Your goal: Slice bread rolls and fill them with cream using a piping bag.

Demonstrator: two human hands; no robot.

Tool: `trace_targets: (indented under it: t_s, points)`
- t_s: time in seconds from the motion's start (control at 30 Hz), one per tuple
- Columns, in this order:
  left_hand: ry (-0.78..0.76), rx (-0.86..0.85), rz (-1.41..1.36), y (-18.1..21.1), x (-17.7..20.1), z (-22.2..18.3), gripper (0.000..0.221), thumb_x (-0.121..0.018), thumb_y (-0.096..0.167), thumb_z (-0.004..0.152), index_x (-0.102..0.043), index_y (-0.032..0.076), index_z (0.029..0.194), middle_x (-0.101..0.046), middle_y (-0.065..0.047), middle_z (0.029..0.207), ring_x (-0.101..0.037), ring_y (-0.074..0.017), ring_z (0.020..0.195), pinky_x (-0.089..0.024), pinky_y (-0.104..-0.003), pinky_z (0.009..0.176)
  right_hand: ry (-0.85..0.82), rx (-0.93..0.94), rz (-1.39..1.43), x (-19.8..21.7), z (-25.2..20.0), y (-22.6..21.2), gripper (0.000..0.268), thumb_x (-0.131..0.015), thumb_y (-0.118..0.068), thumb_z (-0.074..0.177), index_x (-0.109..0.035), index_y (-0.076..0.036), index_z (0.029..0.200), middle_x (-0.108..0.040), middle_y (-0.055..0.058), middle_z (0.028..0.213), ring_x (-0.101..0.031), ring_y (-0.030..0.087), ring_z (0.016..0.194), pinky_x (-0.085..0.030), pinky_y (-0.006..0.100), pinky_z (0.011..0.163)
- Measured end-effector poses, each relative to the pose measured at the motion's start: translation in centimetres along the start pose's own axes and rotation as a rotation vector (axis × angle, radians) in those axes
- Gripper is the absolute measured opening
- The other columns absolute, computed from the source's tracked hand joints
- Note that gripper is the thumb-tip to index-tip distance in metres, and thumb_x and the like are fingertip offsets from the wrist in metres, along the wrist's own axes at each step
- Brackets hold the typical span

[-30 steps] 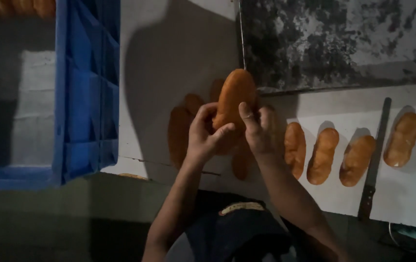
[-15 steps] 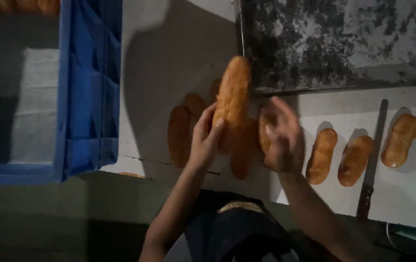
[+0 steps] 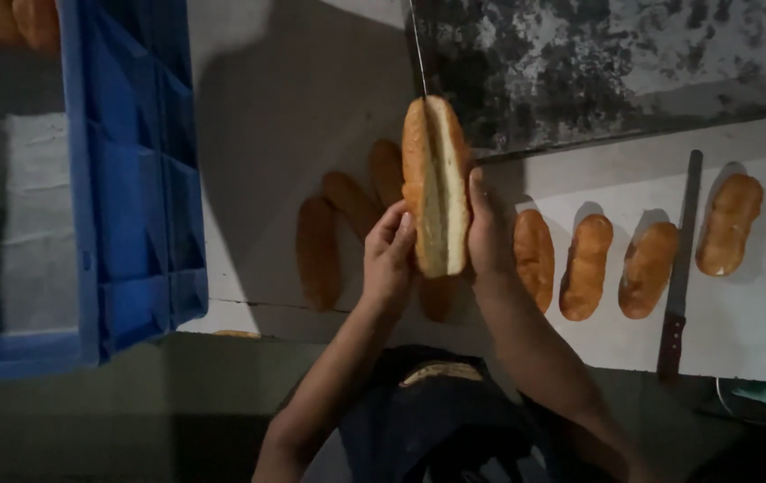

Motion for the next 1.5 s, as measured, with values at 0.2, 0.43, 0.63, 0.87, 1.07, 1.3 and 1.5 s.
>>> trace_targets:
  t_s: [0.2,0.43,0.63,0.87,1.07,1.3,1.5]
  points:
    - [-0.032,0.017,-0.114,2.9,-2.4,-0.1,0.045,-0.054,0.027,0.109,-0.051,-0.001,0.145,-0.063,-0.009,0.134,-0.063,-0.0155,0.121,-0.052,-0.031,0.104,-0.016,0.160,-0.098,0.1,0.1,-0.7,0.047,-0.053,-0.047,0.108,-0.069,-0.003,0.110,-0.069,0.004,0.100,-0.063,0.014,0.090,-0.052,0.029,0.077]
    - [-0.037,-0.178,0.390,4.7,-1.1,2.4,0.056,-0.060,0.036,0.104,-0.045,0.004,0.147,-0.059,-0.012,0.135,-0.063,-0.0200,0.119,-0.056,-0.033,0.098,-0.054,0.234,-0.426,-0.9,-1.9,-1.1,0.049,-0.050,-0.049,0.110,-0.063,-0.002,0.117,-0.060,0.008,0.107,-0.059,0.021,0.101,-0.048,0.034,0.087]
    - [-0.166,0.111,0.048,-0.3,0.7,3.3,0.044,-0.066,0.023,0.102,-0.055,-0.002,0.138,-0.068,-0.016,0.118,-0.070,-0.0239,0.102,-0.059,-0.037,0.087,-0.152,0.326,-0.417,-1.5,-2.5,-2.4,0.068,-0.069,-0.050,0.091,-0.056,0.000,0.136,-0.055,0.013,0.127,-0.057,0.026,0.120,-0.048,0.039,0.101]
    - [-0.178,0.341,-0.276,-4.6,-1.6,1.5,0.035,-0.058,0.018,0.102,-0.056,-0.001,0.131,-0.069,-0.015,0.116,-0.071,-0.0251,0.100,-0.059,-0.039,0.087,-0.057,0.069,-0.212,7.3,-1.2,5.5,0.069,-0.076,-0.039,0.085,-0.051,-0.002,0.137,-0.060,0.018,0.126,-0.061,0.024,0.117,-0.051,0.038,0.102]
    - [-0.209,0.533,-0.256,-9.0,-7.1,-0.2,0.045,-0.062,0.025,0.097,-0.053,0.001,0.134,-0.067,-0.014,0.117,-0.068,-0.0265,0.104,-0.058,-0.043,0.091,0.139,0.306,-0.510,13.7,-4.8,0.7,0.055,-0.072,-0.035,0.095,-0.059,-0.001,0.136,-0.052,0.013,0.135,-0.059,0.020,0.116,-0.054,0.033,0.096]
    - [-0.386,0.699,-0.248,-14.5,-15.9,-3.4,0.054,-0.065,0.027,0.098,-0.049,0.001,0.142,-0.061,-0.015,0.129,-0.063,-0.0275,0.116,-0.054,-0.043,0.101,0.432,0.406,0.040,35.4,-13.0,2.6,0.040,-0.063,-0.018,0.104,-0.057,-0.002,0.140,-0.059,0.007,0.142,-0.059,0.017,0.122,-0.050,0.030,0.104]
    - [-0.324,0.804,-0.128,-22.2,-23.7,-7.2,0.052,-0.059,0.024,0.095,-0.049,0.002,0.140,-0.062,-0.016,0.127,-0.065,-0.0272,0.112,-0.057,-0.042,0.097,0.760,0.542,-0.391,55.1,-21.4,1.2,0.032,-0.059,-0.016,0.115,-0.055,0.003,0.141,-0.060,0.009,0.125,-0.057,0.016,0.101,-0.053,0.031,0.096]
Point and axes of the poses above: each hand's wrist, its own z-axis towards the middle knuckle, its own x-axis out of the back of the hand, y = z × x, the point moved 7 cm from there along z, towards the middle knuckle
